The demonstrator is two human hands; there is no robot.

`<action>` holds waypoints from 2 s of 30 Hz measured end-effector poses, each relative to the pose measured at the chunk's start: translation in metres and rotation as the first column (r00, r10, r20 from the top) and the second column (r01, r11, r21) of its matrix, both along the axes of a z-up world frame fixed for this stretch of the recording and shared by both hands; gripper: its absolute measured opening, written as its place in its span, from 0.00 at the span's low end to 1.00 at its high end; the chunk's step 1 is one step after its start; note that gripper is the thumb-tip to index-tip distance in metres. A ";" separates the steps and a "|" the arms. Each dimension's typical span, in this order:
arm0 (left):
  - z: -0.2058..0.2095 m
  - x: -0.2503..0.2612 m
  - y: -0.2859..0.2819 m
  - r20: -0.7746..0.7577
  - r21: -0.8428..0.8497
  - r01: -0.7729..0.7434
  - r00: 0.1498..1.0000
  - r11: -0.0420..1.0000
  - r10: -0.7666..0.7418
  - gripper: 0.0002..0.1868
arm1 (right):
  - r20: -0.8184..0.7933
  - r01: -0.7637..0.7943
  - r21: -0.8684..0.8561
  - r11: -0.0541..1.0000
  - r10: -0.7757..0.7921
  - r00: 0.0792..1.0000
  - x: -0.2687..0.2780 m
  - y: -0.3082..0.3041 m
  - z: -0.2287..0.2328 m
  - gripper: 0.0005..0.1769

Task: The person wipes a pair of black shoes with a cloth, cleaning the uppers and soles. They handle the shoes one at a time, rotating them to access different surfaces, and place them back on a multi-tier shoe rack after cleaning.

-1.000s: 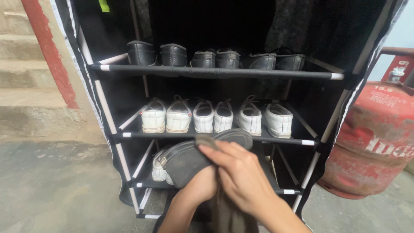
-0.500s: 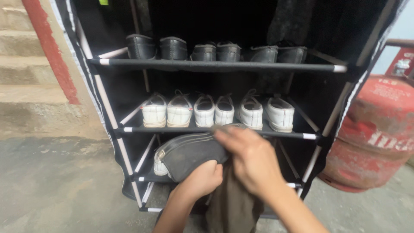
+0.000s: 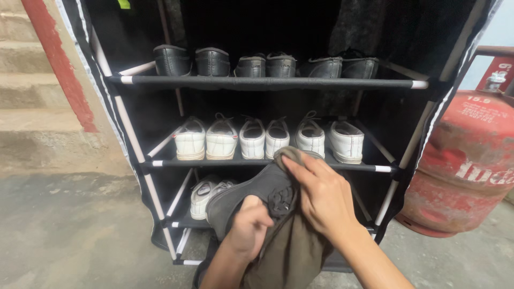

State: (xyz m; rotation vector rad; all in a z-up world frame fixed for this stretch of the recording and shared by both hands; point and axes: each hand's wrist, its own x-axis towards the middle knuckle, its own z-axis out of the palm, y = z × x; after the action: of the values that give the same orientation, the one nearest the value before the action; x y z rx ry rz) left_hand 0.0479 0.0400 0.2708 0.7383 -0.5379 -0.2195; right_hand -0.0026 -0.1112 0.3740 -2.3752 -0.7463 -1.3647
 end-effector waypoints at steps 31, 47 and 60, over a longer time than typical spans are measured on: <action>-0.028 0.002 0.018 -0.051 -0.063 0.013 0.999 0.998 -0.016 0.42 | -0.290 -0.132 -0.072 0.989 0.106 0.951 0.006 0.026 -0.030 0.32; -0.061 0.014 -0.002 -0.076 -0.023 -0.066 0.995 0.998 0.064 0.47 | -0.237 -0.125 -0.047 0.991 0.110 0.965 0.000 0.014 -0.048 0.38; 0.021 -0.023 0.032 -0.384 -0.523 -0.142 0.920 0.841 -0.083 0.59 | -0.267 -0.173 -0.260 0.950 0.102 0.958 -0.015 0.019 -0.039 0.35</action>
State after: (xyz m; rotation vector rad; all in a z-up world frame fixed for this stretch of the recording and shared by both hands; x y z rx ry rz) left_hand 0.0247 0.0720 0.2914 0.1312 -0.1788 -0.1671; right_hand -0.0179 -0.0921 0.3348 -2.5860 -1.0697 -0.9294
